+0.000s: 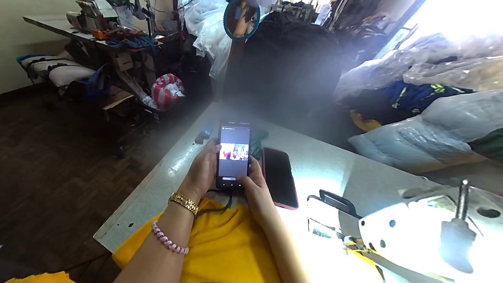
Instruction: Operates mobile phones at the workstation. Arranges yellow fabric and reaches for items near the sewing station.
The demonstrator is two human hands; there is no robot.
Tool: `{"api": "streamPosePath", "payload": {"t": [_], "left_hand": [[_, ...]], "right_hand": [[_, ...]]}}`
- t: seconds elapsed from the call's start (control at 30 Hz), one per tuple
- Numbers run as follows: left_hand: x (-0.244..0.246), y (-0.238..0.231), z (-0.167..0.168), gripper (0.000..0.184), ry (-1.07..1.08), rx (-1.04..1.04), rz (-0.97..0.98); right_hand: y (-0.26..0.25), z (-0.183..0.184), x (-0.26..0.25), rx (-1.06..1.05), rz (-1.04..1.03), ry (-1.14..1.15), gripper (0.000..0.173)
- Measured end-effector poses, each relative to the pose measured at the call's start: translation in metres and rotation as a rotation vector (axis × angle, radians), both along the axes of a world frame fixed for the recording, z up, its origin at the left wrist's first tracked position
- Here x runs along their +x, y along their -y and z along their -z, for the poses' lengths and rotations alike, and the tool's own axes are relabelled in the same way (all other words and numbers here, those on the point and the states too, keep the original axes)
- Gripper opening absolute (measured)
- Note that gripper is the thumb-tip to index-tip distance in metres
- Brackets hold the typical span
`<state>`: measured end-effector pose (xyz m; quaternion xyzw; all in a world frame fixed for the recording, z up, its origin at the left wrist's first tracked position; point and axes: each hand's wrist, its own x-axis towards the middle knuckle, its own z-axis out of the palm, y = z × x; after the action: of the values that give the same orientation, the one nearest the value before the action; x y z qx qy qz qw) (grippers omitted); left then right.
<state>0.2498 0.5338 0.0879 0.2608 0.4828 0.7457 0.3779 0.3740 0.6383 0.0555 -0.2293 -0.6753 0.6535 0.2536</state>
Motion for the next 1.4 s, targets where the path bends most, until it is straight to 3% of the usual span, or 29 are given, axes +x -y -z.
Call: {"api": "streamPosePath", "payload": {"t": [0.17,0.27,0.7,1.4], "left_hand": [[-0.001,0.001,0.000,0.049,0.050,0.036,0.009],[-0.001,0.002,0.000,0.050,0.034,0.054,0.012],[0.000,0.001,0.002,0.051,0.009,0.011,-0.049],[0.001,-0.001,0.000,0.050,0.062,-0.043,-0.096]], "right_hand": [[0.000,-0.004,0.000,0.140,-0.092,0.122,0.108],[0.006,-0.005,-0.002,0.274,-0.036,0.187,0.117],[0.004,-0.003,0.001,0.164,-0.072,0.103,0.108],[0.003,-0.001,0.002,0.186,-0.084,0.115,0.104]]}}
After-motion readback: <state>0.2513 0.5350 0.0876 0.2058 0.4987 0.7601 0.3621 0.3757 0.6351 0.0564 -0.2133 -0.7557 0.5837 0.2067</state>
